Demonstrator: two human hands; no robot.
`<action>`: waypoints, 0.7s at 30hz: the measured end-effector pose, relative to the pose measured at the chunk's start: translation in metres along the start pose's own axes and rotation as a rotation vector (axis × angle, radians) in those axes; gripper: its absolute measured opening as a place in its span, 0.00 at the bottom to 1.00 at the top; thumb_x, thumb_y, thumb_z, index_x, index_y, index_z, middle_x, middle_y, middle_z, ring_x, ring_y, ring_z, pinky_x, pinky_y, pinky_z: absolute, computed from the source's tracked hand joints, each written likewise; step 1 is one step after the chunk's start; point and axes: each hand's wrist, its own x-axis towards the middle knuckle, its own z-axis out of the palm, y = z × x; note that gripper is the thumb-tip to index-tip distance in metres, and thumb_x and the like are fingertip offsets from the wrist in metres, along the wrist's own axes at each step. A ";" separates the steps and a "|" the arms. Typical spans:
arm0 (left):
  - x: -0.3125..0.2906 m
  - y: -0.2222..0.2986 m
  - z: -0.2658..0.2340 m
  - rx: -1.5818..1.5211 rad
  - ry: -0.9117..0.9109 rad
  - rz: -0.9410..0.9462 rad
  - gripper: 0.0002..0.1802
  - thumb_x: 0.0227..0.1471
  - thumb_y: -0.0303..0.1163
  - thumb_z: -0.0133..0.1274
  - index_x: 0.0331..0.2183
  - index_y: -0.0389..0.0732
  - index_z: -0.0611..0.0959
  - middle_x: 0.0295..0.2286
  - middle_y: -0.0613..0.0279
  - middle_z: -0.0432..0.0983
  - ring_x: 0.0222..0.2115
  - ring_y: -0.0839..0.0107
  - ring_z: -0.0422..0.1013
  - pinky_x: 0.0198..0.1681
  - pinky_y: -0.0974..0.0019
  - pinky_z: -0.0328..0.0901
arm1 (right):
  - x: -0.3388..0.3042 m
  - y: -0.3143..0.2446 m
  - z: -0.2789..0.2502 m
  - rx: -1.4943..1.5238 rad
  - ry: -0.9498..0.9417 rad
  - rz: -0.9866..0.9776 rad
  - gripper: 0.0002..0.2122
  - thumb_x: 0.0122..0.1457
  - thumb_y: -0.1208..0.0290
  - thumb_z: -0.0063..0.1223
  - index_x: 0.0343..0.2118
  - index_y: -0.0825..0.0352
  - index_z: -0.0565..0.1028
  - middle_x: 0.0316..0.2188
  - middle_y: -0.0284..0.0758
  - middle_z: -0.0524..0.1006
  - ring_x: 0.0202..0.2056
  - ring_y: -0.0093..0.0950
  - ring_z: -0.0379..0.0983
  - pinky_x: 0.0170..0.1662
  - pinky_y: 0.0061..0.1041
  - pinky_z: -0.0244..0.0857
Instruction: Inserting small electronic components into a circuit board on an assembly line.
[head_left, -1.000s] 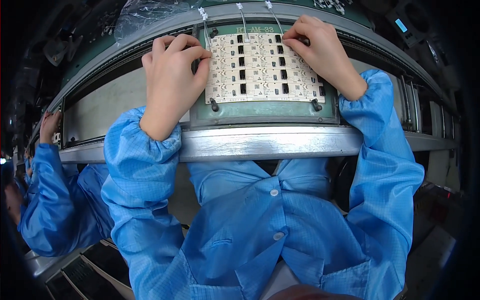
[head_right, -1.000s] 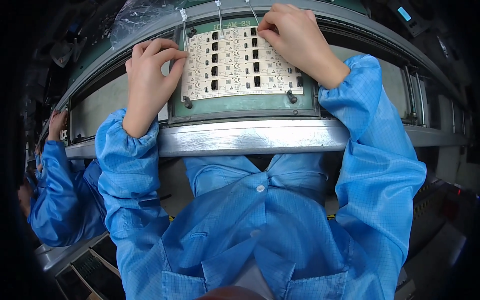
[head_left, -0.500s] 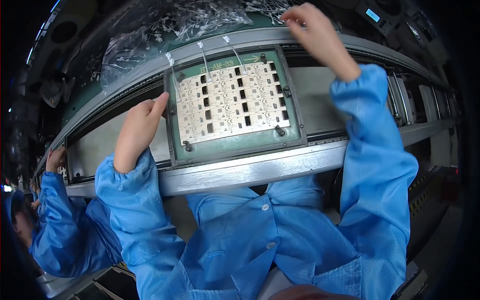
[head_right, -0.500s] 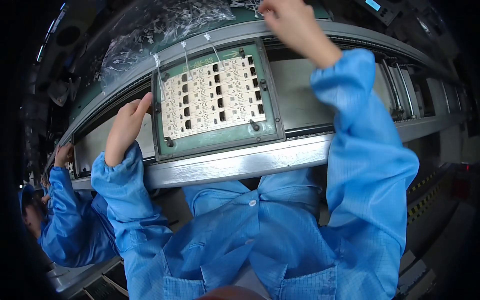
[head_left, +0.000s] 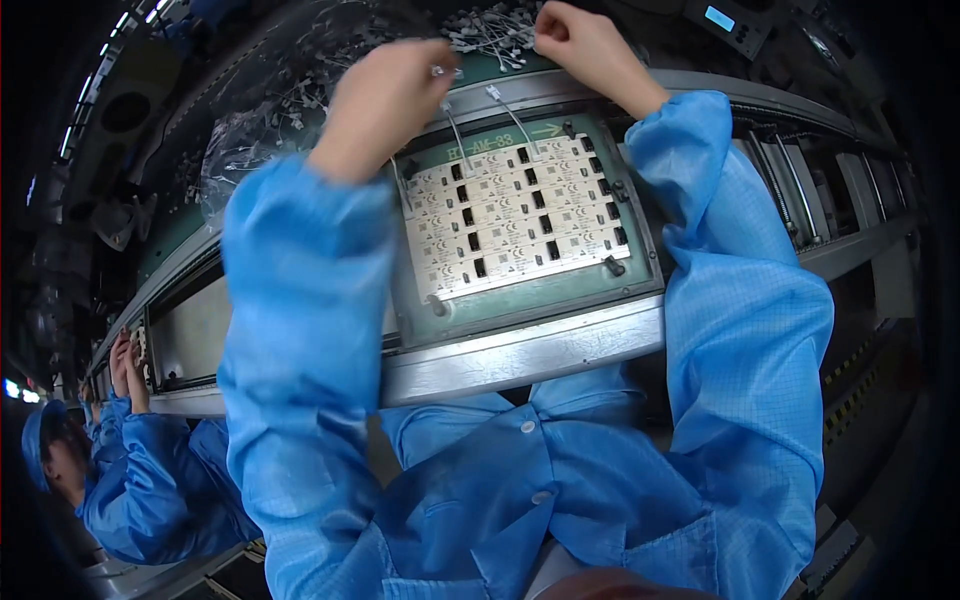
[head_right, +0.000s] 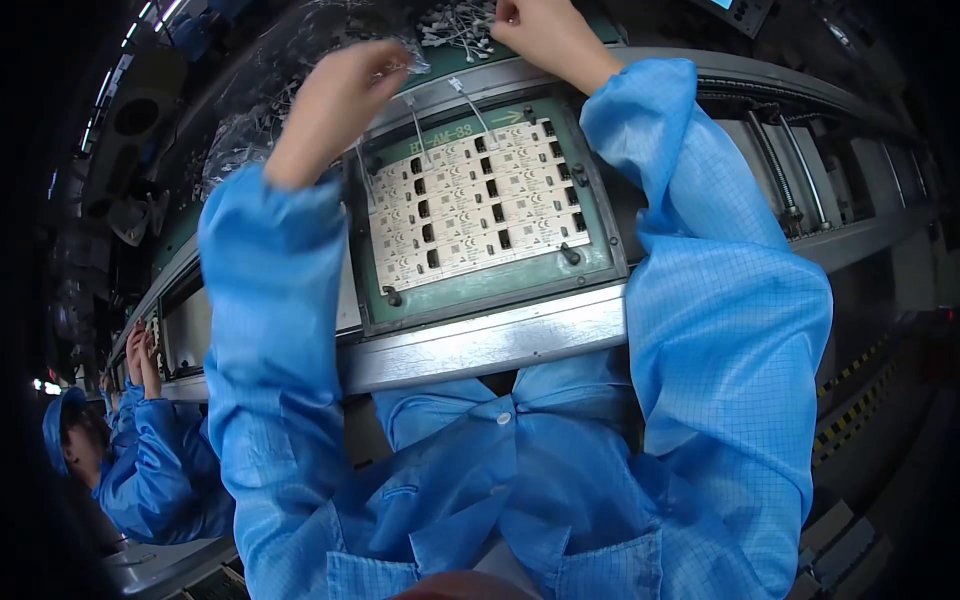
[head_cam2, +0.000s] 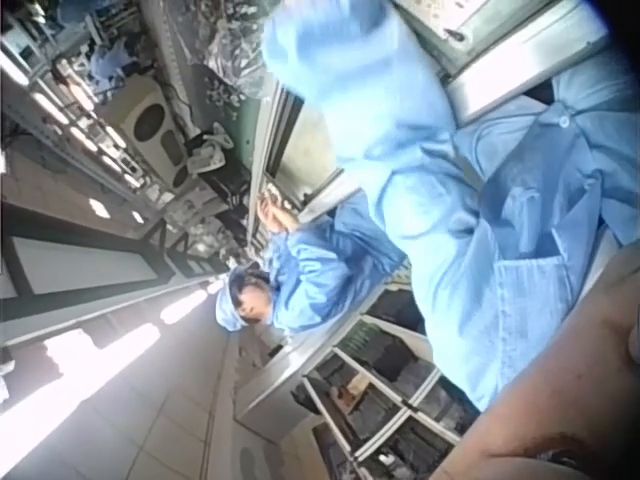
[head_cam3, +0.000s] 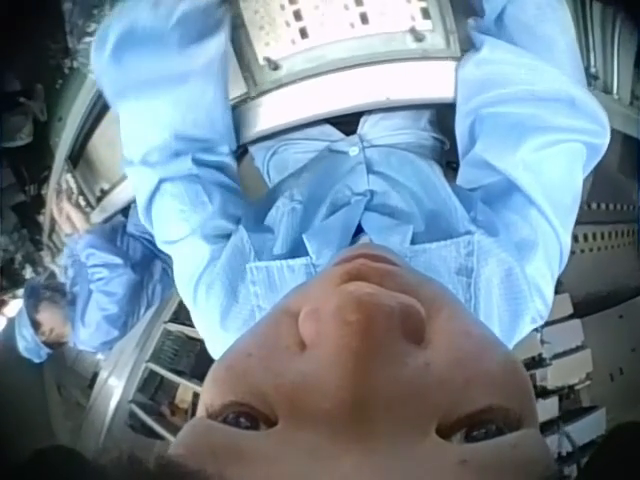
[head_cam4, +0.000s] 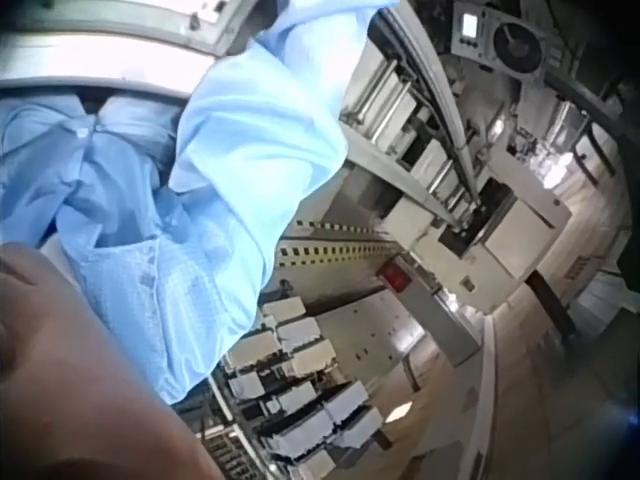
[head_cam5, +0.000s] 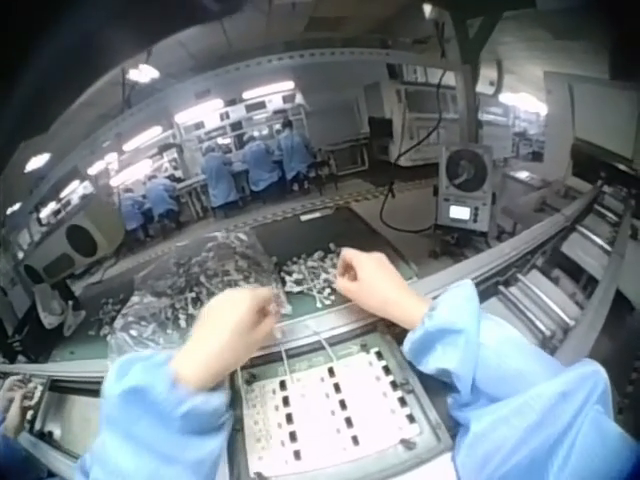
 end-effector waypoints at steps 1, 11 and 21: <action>0.022 -0.002 0.020 0.078 0.008 0.129 0.15 0.52 0.31 0.53 0.43 0.46 0.84 0.35 0.55 0.80 0.40 0.53 0.77 0.42 0.53 0.71 | 0.002 0.003 -0.001 0.044 0.086 -0.042 0.06 0.55 0.73 0.56 0.31 0.70 0.75 0.22 0.40 0.78 0.25 0.31 0.76 0.29 0.29 0.67; 0.074 -0.026 0.072 0.087 -0.132 0.368 0.08 0.51 0.27 0.55 0.36 0.42 0.83 0.33 0.55 0.82 0.35 0.54 0.78 0.40 0.58 0.73 | 0.019 0.006 -0.022 0.745 0.044 0.129 0.05 0.59 0.73 0.53 0.31 0.66 0.70 0.22 0.32 0.76 0.22 0.19 0.72 0.27 0.18 0.65; 0.010 -0.021 0.003 -0.935 0.170 -0.132 0.05 0.57 0.23 0.55 0.36 0.36 0.76 0.30 0.61 0.79 0.33 0.75 0.76 0.38 0.72 0.70 | -0.011 -0.043 -0.066 0.832 0.022 0.129 0.06 0.60 0.78 0.49 0.40 0.68 0.71 0.27 0.35 0.77 0.24 0.21 0.73 0.31 0.18 0.69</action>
